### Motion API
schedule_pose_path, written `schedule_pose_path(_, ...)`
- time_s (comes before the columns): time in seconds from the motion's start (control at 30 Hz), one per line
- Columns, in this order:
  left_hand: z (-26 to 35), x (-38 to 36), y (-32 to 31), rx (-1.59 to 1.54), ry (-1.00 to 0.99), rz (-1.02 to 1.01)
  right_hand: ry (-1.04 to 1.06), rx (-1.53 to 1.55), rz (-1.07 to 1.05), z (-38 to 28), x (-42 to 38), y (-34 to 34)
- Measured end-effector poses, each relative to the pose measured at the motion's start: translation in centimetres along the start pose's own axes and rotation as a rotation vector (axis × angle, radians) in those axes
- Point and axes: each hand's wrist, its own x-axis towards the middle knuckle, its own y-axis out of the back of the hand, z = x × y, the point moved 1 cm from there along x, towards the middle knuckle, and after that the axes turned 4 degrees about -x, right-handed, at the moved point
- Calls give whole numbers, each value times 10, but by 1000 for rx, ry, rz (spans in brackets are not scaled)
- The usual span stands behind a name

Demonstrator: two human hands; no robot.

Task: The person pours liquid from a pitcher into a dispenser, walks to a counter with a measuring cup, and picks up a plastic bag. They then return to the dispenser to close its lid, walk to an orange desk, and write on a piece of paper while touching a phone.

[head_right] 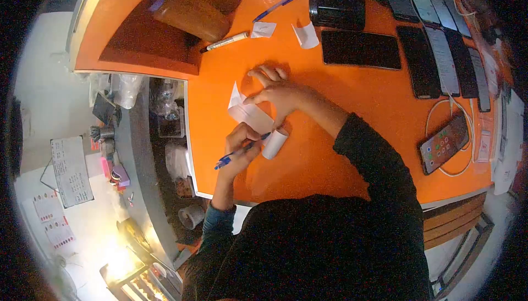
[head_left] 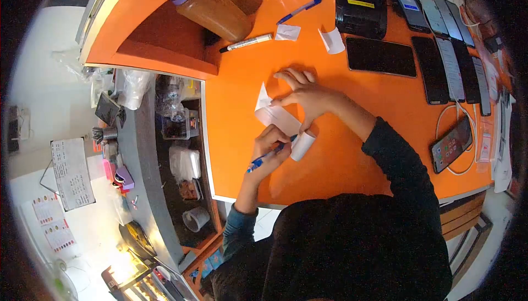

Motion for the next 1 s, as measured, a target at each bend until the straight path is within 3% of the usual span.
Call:
schedule_pose_path(0.13,-12,-2,5,12,37,249,-25,-10,-37,-3,0,3)
schedule_pose_path(0.17,-10,-5,5,61,-8,96,-21,-13,-28,-2,1,2)
schedule_pose_path(0.27,-7,-7,8,184,-38,113,-23,-20,-36,-1,0,-1)
schedule_pose_path(0.3,-6,-7,9,124,159,272,-34,-21,-50,-2,1,0)
schedule_pose_path(0.4,0,-13,7,-14,59,20,-39,-9,-62,-2,2,2)
schedule_pose_path(0.43,7,-12,5,65,-14,26,-34,0,-67,-2,1,1)
schedule_pose_path(0.53,-2,-16,14,173,140,252,-22,-15,-59,0,1,-1)
schedule_pose_path(0.63,-4,-20,10,105,28,-8,5,-11,-32,2,2,-3)
schedule_pose_path(0.73,1,-13,13,197,45,263,-21,-26,-52,0,2,-2)
schedule_pose_path(0.83,1,-17,9,139,55,-39,-17,-31,-48,0,2,-2)
schedule_pose_path(0.93,-3,-11,13,285,-20,228,-18,-19,-37,4,3,-9)
schedule_pose_path(1.0,1,-10,11,109,-11,39,-9,-19,-29,3,3,-7)
